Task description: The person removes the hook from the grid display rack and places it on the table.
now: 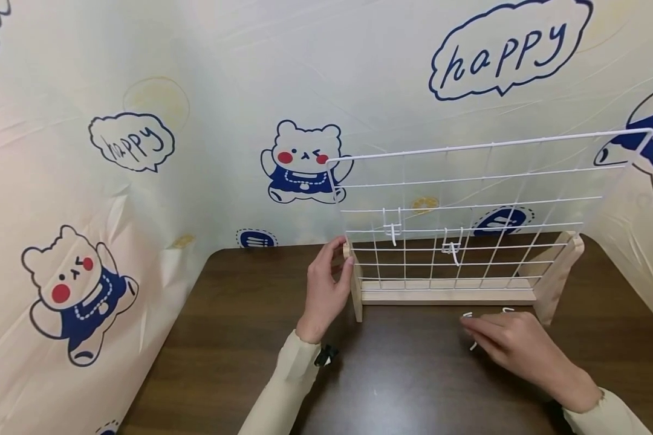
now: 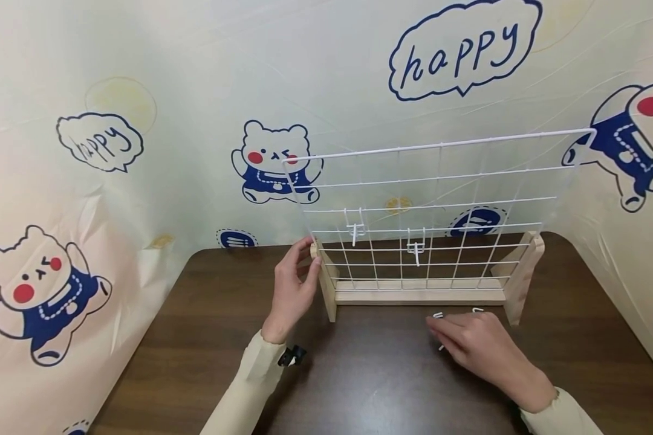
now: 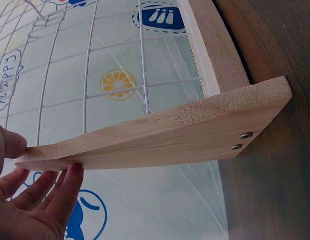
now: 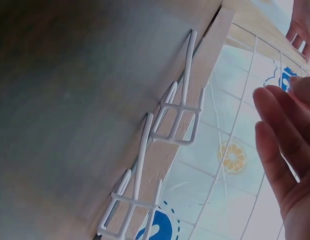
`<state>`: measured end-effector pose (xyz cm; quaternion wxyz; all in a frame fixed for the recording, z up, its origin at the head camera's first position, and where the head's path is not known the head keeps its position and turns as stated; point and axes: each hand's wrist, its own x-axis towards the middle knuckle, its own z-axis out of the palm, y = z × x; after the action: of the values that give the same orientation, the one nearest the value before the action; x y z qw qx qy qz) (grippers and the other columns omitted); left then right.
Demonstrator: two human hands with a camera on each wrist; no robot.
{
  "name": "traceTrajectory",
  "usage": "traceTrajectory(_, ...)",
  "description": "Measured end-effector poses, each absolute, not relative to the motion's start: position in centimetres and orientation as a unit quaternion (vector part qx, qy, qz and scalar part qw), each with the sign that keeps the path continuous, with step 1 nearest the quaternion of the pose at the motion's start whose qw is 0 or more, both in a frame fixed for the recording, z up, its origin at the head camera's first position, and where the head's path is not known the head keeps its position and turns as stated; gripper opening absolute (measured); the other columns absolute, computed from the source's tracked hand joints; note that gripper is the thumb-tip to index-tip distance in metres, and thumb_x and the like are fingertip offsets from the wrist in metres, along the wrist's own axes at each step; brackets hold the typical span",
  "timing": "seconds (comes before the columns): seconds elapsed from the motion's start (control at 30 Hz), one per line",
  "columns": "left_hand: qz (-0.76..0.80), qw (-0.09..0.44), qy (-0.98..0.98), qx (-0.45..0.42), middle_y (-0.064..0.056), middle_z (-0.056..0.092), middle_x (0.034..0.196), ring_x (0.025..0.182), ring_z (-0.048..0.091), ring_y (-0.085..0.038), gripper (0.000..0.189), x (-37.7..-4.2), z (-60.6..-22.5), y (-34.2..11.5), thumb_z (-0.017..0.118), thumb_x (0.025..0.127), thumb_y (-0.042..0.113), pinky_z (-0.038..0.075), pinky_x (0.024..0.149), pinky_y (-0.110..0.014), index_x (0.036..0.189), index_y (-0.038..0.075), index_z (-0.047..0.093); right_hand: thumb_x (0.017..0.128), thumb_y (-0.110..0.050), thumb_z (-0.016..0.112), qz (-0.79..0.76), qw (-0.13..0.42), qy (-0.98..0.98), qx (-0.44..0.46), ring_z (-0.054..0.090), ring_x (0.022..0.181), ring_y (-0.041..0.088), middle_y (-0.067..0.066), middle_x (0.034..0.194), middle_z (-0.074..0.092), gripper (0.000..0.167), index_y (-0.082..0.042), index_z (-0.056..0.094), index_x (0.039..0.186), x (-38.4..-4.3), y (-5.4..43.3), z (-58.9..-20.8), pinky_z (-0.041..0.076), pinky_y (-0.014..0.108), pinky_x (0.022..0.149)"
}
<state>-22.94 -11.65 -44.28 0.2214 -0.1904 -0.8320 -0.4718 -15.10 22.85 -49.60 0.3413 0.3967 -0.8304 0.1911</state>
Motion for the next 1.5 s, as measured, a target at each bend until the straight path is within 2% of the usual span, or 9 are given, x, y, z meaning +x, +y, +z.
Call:
traceTrajectory(0.2, -0.469, 0.222, -0.833, -0.19, -0.011, 0.068, 0.132, 0.118, 0.072, -0.026, 0.038, -22.9, -44.2, -11.6, 0.064, 0.104, 0.016, 0.065, 0.088, -0.043, 0.141, 0.009, 0.058, 0.112, -0.039, 0.042, 0.196, 0.344, -0.831, 0.391, 0.07, 0.063, 0.006, -0.007, 0.077, 0.077, 0.049, -0.011, 0.081, 0.098, -15.2, 23.0, -49.4, 0.056, 0.028, 0.055)
traceTrajectory(0.47, -0.468, 0.218, -0.836, -0.187, -0.01, 0.068, 0.133, 0.118, 0.072, -0.025, 0.038, -22.9, -44.1, -11.6, 0.063, 0.105, 0.017, 0.065, 0.089, -0.042, 0.141, 0.009, 0.058, 0.11, -0.036, 0.049, 0.206, 0.404, -0.795, 0.402, 0.068, 0.06, 0.006, -0.007, 0.074, 0.076, 0.045, -0.011, 0.082, 0.094, -16.0, 23.0, -49.1, 0.055, 0.027, 0.053)
traceTrajectory(0.67, -0.467, 0.223, -0.835, -0.188, -0.011, 0.069, 0.133, 0.118, 0.072, -0.025, 0.038, -23.0, -44.3, -11.6, 0.064, 0.104, 0.017, 0.065, 0.088, -0.041, 0.141, 0.009, 0.058, 0.11, -0.038, 0.05, 0.206, 0.42, -0.792, 0.392, 0.07, 0.06, 0.009, -0.004, 0.075, 0.077, 0.046, -0.011, 0.082, 0.091, -16.4, 23.0, -48.5, 0.054, 0.03, 0.052)
traceTrajectory(0.9, -0.466, 0.221, -0.836, -0.186, -0.01, 0.069, 0.133, 0.118, 0.072, -0.025, 0.038, -22.9, -44.2, -11.5, 0.064, 0.104, 0.017, 0.065, 0.088, -0.04, 0.141, 0.01, 0.058, 0.11, -0.039, 0.049, 0.202, 0.423, -0.795, 0.384, 0.072, 0.061, 0.012, -0.001, 0.077, 0.079, 0.047, -0.011, 0.082, 0.092, -16.4, 23.1, -48.0, 0.057, 0.033, 0.054)
traceTrajectory(1.13, -0.472, 0.226, -0.831, -0.189, -0.015, 0.068, 0.133, 0.118, 0.072, -0.027, 0.039, -22.9, -44.1, -11.6, 0.065, 0.103, 0.014, 0.065, 0.087, -0.044, 0.141, 0.009, 0.058, 0.109, -0.037, 0.051, 0.205, 0.427, -0.791, 0.387, 0.071, 0.058, 0.012, -0.002, 0.075, 0.078, 0.045, -0.01, 0.082, 0.091, -16.5, 23.1, -47.8, 0.057, 0.032, 0.053)
traceTrajectory(1.5, -0.474, 0.221, -0.832, -0.188, -0.011, 0.069, 0.133, 0.118, 0.072, -0.026, 0.038, -22.9, -44.0, -11.5, 0.065, 0.104, 0.015, 0.065, 0.088, -0.043, 0.14, 0.009, 0.059, 0.109, -0.038, 0.051, 0.206, 0.434, -0.791, 0.38, 0.071, 0.058, 0.014, -0.001, 0.075, 0.078, 0.045, -0.009, 0.082, 0.092, -16.8, 22.7, -46.9, 0.058, 0.033, 0.054)
